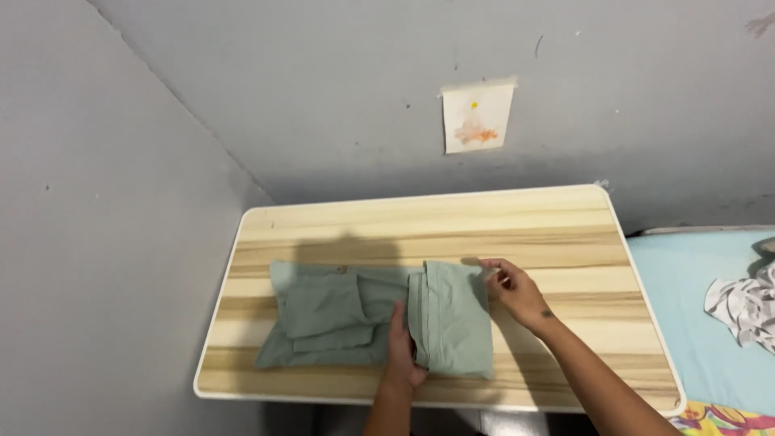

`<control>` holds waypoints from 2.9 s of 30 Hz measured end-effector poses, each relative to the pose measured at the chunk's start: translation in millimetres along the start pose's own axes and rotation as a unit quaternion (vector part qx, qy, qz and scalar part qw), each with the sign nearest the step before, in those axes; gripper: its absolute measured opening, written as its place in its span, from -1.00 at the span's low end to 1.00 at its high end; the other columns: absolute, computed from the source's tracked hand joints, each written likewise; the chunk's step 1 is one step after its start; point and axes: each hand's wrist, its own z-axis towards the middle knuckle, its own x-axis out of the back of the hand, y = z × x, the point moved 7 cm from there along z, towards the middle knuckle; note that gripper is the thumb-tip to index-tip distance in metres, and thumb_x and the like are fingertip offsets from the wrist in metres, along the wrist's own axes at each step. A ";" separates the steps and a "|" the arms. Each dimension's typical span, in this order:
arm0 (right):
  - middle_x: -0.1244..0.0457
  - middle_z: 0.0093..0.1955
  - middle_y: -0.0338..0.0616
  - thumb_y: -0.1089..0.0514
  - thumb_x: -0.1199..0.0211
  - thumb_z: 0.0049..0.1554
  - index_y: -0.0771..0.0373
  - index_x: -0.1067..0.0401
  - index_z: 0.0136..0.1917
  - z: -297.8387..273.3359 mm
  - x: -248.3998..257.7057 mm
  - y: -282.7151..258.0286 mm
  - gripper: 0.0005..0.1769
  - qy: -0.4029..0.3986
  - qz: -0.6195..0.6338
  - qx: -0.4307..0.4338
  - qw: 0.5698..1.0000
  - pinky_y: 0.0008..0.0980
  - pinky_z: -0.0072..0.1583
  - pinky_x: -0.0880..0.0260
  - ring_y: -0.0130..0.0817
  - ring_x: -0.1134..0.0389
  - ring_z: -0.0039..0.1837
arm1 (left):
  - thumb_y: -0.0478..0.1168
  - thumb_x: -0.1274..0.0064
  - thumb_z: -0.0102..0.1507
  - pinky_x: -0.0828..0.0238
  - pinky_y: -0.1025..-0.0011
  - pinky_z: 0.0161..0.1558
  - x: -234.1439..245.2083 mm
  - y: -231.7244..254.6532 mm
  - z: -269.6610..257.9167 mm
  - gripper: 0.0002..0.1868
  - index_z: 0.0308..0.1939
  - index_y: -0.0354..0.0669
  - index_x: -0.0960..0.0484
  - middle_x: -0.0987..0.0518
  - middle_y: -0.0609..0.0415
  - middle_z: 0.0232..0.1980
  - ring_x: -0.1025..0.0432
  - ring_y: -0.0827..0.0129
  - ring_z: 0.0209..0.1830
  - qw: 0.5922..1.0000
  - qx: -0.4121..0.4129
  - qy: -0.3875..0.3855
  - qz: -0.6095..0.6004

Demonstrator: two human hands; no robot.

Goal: The person is folding several t-shirts on a small table and placing them in stacks on a bed.

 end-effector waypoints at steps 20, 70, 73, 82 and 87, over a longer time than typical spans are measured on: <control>-0.40 0.01 0.08 -0.27 -0.42 0.05 0.31 -0.32 0.33 20.3 -22.3 16.1 -0.20 0.198 -0.150 -0.026 0.968 -0.14 0.11 -0.46 -0.03 -0.45 0.05 | 0.18 0.10 0.35 0.64 -0.40 0.41 -86.9 -6.9 -35.8 -0.20 0.56 -0.06 -0.04 0.14 -0.18 0.63 0.37 -0.13 0.63 0.479 -0.190 0.144 0.845; -0.07 0.55 0.02 -0.01 0.00 0.29 0.02 -0.28 0.48 38.4 -263.1 -183.2 -0.50 0.106 -0.303 0.290 0.902 0.07 0.55 0.13 0.05 0.08 0.62 | 0.07 0.03 0.31 0.36 -0.44 0.37 18.7 259.8 -79.2 -0.40 0.44 0.15 -0.38 -0.18 -0.15 0.55 0.02 -0.11 0.57 0.369 -0.330 0.197 0.846; -0.08 0.53 0.12 -0.06 -0.11 0.22 0.09 -0.29 0.45 37.2 -251.1 -190.1 -0.44 0.158 -0.301 0.289 0.895 0.07 0.51 0.05 0.10 0.02 0.57 | 0.14 0.07 0.33 0.48 -0.53 0.38 35.8 269.2 -59.6 -0.38 0.46 0.18 -0.35 -0.12 -0.09 0.60 0.09 -0.04 0.60 0.399 -0.280 0.213 0.847; -0.39 0.07 0.19 -0.17 -0.50 -0.03 0.41 -0.30 0.30 53.3 -231.0 -127.3 -0.16 0.016 -0.064 -0.156 0.985 -0.18 0.12 -0.52 -0.09 -0.46 0.04 | 0.25 0.02 0.27 0.34 -0.33 0.41 82.6 207.6 -80.4 -0.14 0.54 0.00 -0.10 0.13 -0.20 0.63 0.27 -0.10 0.63 0.529 -0.175 0.413 0.721; -0.42 0.08 0.12 0.11 -0.39 0.02 0.31 -0.40 0.20 33.3 -213.0 -153.9 -0.50 -0.055 0.168 -0.077 0.981 -0.23 0.11 -0.52 -0.12 -0.45 0.06 | 0.34 0.04 0.21 0.05 -0.01 0.54 81.5 180.5 -43.3 -0.04 0.58 0.13 -0.01 -0.01 0.04 0.64 0.03 0.13 0.64 0.908 -0.178 0.298 0.236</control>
